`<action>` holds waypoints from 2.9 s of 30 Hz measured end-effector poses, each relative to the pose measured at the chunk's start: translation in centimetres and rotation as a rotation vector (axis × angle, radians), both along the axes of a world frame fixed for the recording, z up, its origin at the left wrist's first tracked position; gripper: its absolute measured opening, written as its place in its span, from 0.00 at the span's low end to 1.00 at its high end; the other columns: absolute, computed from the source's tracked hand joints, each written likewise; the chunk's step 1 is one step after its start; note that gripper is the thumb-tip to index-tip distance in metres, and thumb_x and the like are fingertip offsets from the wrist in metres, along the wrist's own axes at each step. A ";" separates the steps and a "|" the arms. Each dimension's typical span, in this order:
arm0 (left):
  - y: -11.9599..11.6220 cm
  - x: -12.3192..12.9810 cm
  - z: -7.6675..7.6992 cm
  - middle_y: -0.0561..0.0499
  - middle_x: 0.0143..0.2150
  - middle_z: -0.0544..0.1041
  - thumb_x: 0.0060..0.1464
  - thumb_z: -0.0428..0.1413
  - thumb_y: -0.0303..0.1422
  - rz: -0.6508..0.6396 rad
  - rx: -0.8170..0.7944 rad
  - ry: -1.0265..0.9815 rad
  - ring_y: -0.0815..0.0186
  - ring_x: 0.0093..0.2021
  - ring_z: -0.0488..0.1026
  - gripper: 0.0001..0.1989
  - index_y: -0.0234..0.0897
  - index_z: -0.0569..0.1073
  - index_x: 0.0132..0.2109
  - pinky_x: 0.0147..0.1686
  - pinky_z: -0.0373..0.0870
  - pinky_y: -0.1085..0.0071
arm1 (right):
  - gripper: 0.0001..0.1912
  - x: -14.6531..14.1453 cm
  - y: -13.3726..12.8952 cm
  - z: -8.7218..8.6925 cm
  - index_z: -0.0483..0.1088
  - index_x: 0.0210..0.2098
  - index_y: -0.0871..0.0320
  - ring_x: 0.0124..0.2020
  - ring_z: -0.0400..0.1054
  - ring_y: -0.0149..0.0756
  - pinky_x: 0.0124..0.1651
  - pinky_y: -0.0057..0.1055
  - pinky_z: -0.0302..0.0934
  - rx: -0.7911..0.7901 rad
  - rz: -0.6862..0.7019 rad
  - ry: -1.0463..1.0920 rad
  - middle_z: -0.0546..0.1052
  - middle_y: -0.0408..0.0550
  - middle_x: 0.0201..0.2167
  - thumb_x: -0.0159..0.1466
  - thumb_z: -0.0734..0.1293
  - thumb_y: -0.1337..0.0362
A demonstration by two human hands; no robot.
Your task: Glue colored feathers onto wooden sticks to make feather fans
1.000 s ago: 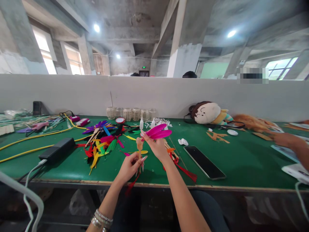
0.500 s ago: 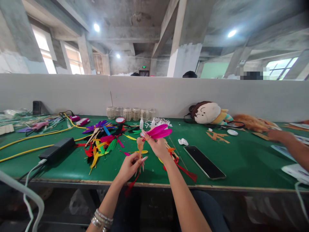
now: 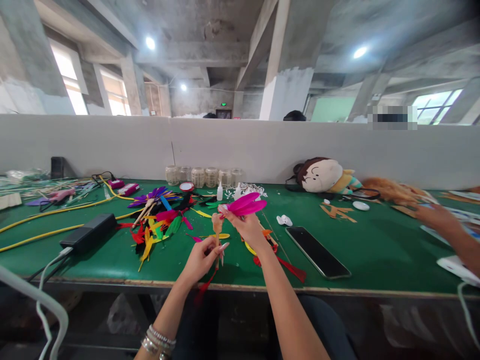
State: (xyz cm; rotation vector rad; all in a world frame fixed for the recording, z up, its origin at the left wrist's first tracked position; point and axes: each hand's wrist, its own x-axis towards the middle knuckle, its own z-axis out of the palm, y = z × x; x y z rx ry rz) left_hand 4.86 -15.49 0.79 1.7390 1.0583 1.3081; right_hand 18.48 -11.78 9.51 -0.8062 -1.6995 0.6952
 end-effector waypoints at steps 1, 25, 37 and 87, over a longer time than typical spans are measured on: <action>0.0 0.0 0.0 0.55 0.21 0.67 0.52 0.50 0.42 0.005 -0.002 0.003 0.73 0.21 0.64 0.15 0.34 0.66 0.27 0.21 0.61 0.78 | 0.14 0.1 0.0 0.0 0.66 0.19 0.57 0.19 0.59 0.27 0.23 0.26 0.54 -0.006 0.013 0.005 0.65 0.38 0.15 0.54 0.65 0.54; 0.0 -0.1 -0.1 0.54 0.21 0.67 0.52 0.51 0.42 -0.009 0.004 -0.019 0.73 0.21 0.64 0.15 0.33 0.66 0.28 0.22 0.61 0.78 | 0.20 -0.2 -0.6 0.7 0.60 0.14 0.56 0.16 0.56 0.26 0.21 0.25 0.53 0.077 -0.024 -0.080 0.62 0.38 0.12 0.55 0.63 0.51; -0.1 0.0 0.2 0.54 0.21 0.67 0.52 0.51 0.41 -0.001 0.008 -0.004 0.73 0.21 0.64 0.15 0.33 0.66 0.27 0.22 0.61 0.77 | 0.14 -0.2 -0.1 0.0 0.64 0.18 0.57 0.20 0.60 0.28 0.26 0.26 0.57 0.109 -0.035 -0.062 0.66 0.39 0.15 0.55 0.64 0.57; -0.1 0.0 0.3 0.55 0.21 0.67 0.52 0.51 0.41 -0.007 -0.005 0.002 0.73 0.21 0.65 0.14 0.34 0.66 0.27 0.22 0.60 0.77 | 0.12 -0.3 0.3 -0.8 0.67 0.24 0.57 0.26 0.64 0.31 0.30 0.27 0.58 0.105 -0.044 -0.105 0.70 0.42 0.21 0.57 0.62 0.55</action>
